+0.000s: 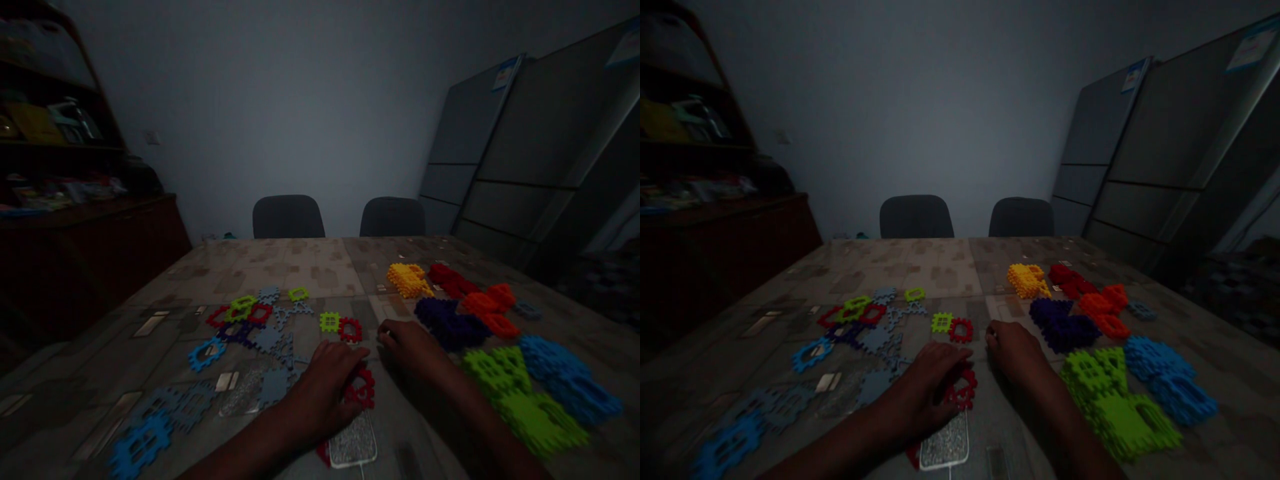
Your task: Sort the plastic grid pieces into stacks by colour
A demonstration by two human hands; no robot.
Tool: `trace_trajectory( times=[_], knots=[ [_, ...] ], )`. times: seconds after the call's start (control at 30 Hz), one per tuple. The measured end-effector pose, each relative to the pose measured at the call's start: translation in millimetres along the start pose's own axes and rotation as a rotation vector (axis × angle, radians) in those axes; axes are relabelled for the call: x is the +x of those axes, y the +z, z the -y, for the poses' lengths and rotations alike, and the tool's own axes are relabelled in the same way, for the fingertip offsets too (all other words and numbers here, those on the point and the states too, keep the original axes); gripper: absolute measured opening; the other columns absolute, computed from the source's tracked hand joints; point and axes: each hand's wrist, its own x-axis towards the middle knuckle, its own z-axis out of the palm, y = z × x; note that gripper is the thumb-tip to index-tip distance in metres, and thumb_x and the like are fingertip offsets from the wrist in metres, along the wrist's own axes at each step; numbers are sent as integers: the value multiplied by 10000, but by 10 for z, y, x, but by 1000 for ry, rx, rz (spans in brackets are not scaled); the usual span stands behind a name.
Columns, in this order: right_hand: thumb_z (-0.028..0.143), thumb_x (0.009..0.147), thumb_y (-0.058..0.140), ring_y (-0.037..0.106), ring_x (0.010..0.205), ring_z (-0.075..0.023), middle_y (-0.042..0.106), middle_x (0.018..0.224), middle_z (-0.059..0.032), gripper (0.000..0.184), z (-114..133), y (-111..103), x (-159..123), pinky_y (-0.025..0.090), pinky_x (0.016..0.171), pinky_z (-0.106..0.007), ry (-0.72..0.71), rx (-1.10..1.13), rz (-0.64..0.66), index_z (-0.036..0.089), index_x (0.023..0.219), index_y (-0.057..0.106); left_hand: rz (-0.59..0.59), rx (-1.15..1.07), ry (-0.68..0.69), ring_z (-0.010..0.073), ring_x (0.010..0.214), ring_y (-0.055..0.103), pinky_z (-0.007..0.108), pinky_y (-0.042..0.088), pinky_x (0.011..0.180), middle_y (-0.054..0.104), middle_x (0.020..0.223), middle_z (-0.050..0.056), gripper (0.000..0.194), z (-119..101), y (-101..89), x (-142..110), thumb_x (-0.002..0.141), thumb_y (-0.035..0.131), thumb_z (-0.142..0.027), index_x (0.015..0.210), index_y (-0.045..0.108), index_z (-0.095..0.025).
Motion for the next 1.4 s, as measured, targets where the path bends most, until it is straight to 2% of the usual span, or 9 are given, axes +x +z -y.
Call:
trace_trajectory(
  times=[0.1, 0.27, 0.37, 0.47, 0.6, 0.83, 1.0, 1.23, 1.4],
  knots=[
    [249, 940, 459, 690, 942, -252, 751, 1021, -134, 280, -22, 34, 25, 405, 726, -291, 15, -2, -11, 174, 1046, 708, -65, 6, -100, 298, 1206, 503, 452, 393, 1062, 565, 1304, 120, 802, -27, 3, 27, 704, 768, -180, 1431, 430, -206],
    [250, 923, 479, 689, 924, -284, 749, 991, -157, 275, -64, 129, 87, 419, 726, -314, 15, -4, -17, 154, 1034, 712, -143, 98, -219, 318, 1218, 491, 485, 345, 1092, 575, 1308, 117, 779, -80, 60, 79, 706, 792, -196, 1414, 468, -210],
    [217, 921, 470, 670, 984, -280, 732, 1062, -156, 306, -35, 188, 115, 437, 790, -321, -37, 10, -28, 150, 1122, 691, -131, 121, -240, 324, 1200, 508, 511, 317, 1108, 598, 1282, 108, 820, -114, 91, 73, 687, 827, -232, 1424, 467, -211],
    [165, 927, 454, 608, 1115, -219, 682, 1191, -107, 375, 56, 244, 107, 412, 917, -279, -159, 36, -33, 197, 1251, 639, -95, 149, -250, 323, 1225, 502, 533, 270, 1139, 595, 1313, 104, 847, -128, 106, 43, 686, 836, -264, 1438, 450, -219],
    [140, 905, 489, 589, 1061, -209, 643, 1116, -87, 366, 154, 292, 72, 411, 892, -265, -231, 17, -19, 227, 1214, 666, -81, 158, -252, 307, 1243, 503, 536, 231, 1163, 594, 1348, 102, 764, -108, 134, 15, 733, 767, -190, 1431, 456, -209],
    [130, 921, 470, 599, 946, -244, 654, 998, -132, 232, 80, 210, 100, 389, 812, -311, -69, -61, -51, 140, 985, 693, -70, 129, -230, 297, 1196, 526, 521, 265, 1147, 621, 1280, 96, 768, -123, 138, 19, 719, 755, -176, 1429, 464, -193],
    [212, 921, 563, 619, 975, -218, 677, 1088, -112, 189, 134, 186, 89, 380, 766, -270, 31, -54, -96, 158, 1092, 623, -42, 79, -234, 315, 1229, 512, 553, 245, 1160, 602, 1321, 110, 812, -125, 35, -5, 711, 790, -228, 1445, 446, -193],
    [148, 848, 583, 659, 919, -222, 735, 1018, -91, 167, 61, 230, 111, 319, 636, -260, 151, -49, -63, 192, 992, 655, -203, 84, -236, 319, 1240, 547, 508, 419, 1067, 615, 1345, 139, 582, 61, -240, -49, 807, 666, -251, 1372, 536, -196],
    [135, 747, 643, 664, 841, -214, 740, 937, -83, 189, -1, 149, 101, 292, 586, -253, 196, -15, -45, 185, 925, 679, -283, 137, -235, 320, 1212, 587, 507, 445, 1049, 655, 1296, 140, 467, 236, -450, -17, 841, 599, -244, 1304, 602, -192]
  ],
)
